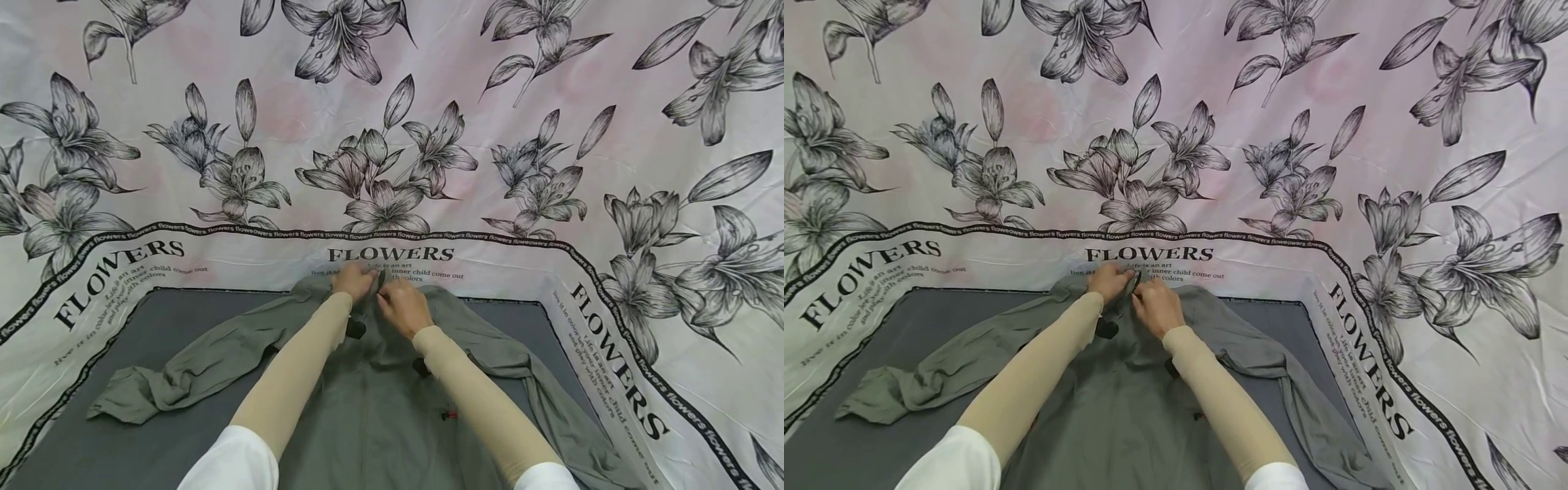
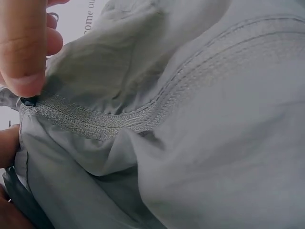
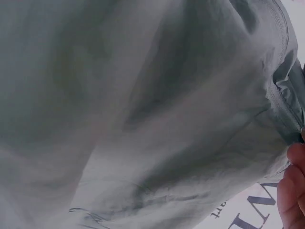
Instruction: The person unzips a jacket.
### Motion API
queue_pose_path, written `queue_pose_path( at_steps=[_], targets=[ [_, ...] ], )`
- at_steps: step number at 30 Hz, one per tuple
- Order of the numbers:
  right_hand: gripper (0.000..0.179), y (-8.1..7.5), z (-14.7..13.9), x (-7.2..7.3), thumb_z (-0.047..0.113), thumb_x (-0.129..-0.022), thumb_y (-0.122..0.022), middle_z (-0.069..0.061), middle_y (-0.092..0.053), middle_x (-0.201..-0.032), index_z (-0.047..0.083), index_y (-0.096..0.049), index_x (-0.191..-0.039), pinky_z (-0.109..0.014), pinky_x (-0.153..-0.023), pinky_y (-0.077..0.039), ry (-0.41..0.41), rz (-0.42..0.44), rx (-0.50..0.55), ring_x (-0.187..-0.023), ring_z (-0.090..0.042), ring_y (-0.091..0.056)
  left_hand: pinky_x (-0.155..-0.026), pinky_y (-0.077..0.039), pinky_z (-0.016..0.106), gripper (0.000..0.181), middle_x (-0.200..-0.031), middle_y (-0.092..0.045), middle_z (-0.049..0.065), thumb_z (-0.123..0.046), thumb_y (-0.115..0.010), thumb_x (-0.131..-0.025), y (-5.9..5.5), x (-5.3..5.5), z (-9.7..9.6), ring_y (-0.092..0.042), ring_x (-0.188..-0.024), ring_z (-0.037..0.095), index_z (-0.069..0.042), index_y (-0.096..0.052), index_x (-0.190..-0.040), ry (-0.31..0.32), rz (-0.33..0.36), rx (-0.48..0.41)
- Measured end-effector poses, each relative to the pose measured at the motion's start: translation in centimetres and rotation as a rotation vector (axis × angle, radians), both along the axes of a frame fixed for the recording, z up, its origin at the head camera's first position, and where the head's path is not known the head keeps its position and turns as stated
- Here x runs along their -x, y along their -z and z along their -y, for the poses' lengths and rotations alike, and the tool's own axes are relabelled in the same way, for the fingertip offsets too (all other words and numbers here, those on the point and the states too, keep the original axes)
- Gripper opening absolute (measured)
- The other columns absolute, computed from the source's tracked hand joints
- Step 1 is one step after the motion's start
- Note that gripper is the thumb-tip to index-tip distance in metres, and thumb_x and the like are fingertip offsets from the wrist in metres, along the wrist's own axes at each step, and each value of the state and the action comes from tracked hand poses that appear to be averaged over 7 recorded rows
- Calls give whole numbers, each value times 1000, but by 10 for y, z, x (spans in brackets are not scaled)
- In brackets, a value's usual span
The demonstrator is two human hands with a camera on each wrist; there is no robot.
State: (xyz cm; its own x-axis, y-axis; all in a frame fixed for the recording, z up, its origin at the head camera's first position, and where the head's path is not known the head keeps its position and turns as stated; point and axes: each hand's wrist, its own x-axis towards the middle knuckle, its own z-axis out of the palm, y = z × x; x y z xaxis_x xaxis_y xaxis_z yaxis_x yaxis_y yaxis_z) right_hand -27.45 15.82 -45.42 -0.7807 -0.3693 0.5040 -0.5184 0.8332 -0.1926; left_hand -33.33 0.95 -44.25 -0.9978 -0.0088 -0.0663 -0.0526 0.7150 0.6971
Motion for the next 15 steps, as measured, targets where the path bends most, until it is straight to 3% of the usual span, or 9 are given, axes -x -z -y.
queue_pose_path(
  at_steps=[9,12,15],
  targets=[
    [9,-6,0,-11,21,-96,-71,1,-71,-86,14,-75,-91,-31,-74,-57,-42,-14,-36,-82,-16,-63,-119,-19,62,51,-149,-56,14,-40,-53,-104,-7,-4,5,-48,-142,35,-4,-57,-141,16,13,-19],
    [9,-7,1,-13,20,-95,-72,2,-71,-84,14,-74,-89,-34,-89,-58,-43,-7,-38,-82,-16,-64,-119,-19,62,51,-149,-56,14,-40,-53,-104,-7,-5,6,-48,-142,35,-4,-59,-139,12,10,-29],
    [9,-9,1,-16,19,-95,-72,1,-72,-82,13,-74,-89,-38,-106,-51,-69,8,-42,-79,-15,-66,-119,-20,62,49,-148,-57,14,-39,-53,-104,-8,-6,7,-49,-140,36,-4,-61,-136,-1,8,-32]
  ],
)
